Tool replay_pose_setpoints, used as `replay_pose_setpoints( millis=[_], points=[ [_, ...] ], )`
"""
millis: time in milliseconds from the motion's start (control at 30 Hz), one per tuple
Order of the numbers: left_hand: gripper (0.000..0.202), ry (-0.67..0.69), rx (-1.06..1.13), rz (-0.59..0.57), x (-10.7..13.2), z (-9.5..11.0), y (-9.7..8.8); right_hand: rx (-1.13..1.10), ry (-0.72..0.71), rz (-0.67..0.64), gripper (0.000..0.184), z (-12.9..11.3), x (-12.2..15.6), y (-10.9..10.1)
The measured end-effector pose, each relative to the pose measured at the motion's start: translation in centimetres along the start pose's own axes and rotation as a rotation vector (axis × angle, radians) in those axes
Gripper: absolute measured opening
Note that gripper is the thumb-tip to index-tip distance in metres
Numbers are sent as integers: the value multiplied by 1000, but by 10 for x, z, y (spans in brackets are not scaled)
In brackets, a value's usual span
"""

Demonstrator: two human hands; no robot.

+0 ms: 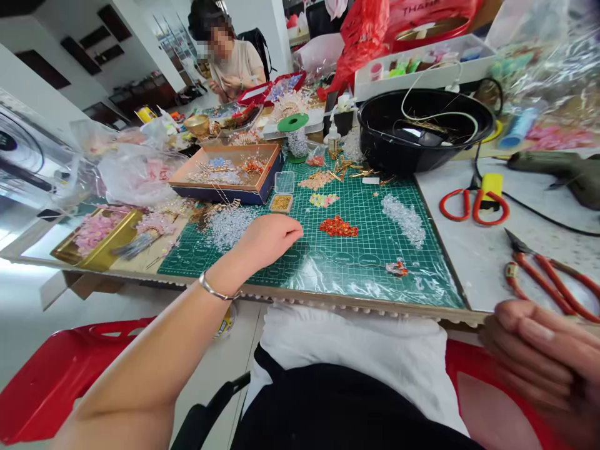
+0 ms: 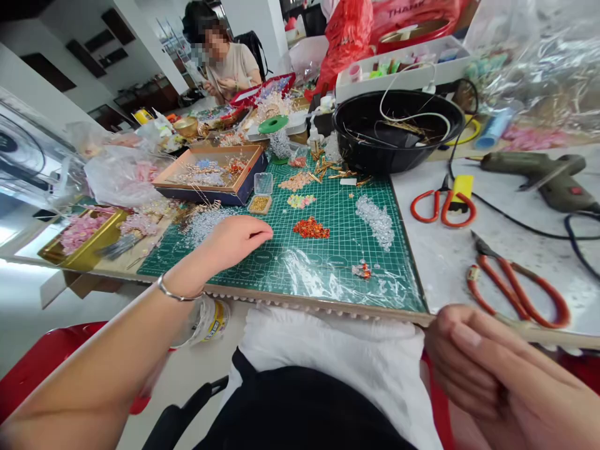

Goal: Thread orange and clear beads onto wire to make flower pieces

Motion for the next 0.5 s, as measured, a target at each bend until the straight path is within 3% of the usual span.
replay_pose_setpoints(
  millis=[100, 167, 367, 433, 500],
  points=[
    [25, 33, -20, -32, -10, -7, 17, -380, 320, -35, 28, 4, 2, 17],
    [22, 36, -21, -43, -10, -9, 23, -485, 400, -83, 24, 1, 3, 27],
    [23, 34, -8, -56, -7, -19, 21, -588, 418, -164, 21, -8, -6, 45],
    [25, 15, -14, -22, -4, -14, 16, -628, 394, -133, 14, -8, -13, 51],
    [27, -4, -11, 87, 3, 5, 10, -678, 402, -93, 11, -9, -19, 57]
  ],
)
Point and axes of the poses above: each hand's wrist, its own x-axis away from the middle knuckle, its own y-axis out of the palm, z = x × y, the point moved 2 cm from there along -x, towards the middle knuckle, and after that the axes turned 3 degrees about -x, right-handed, at the moved point
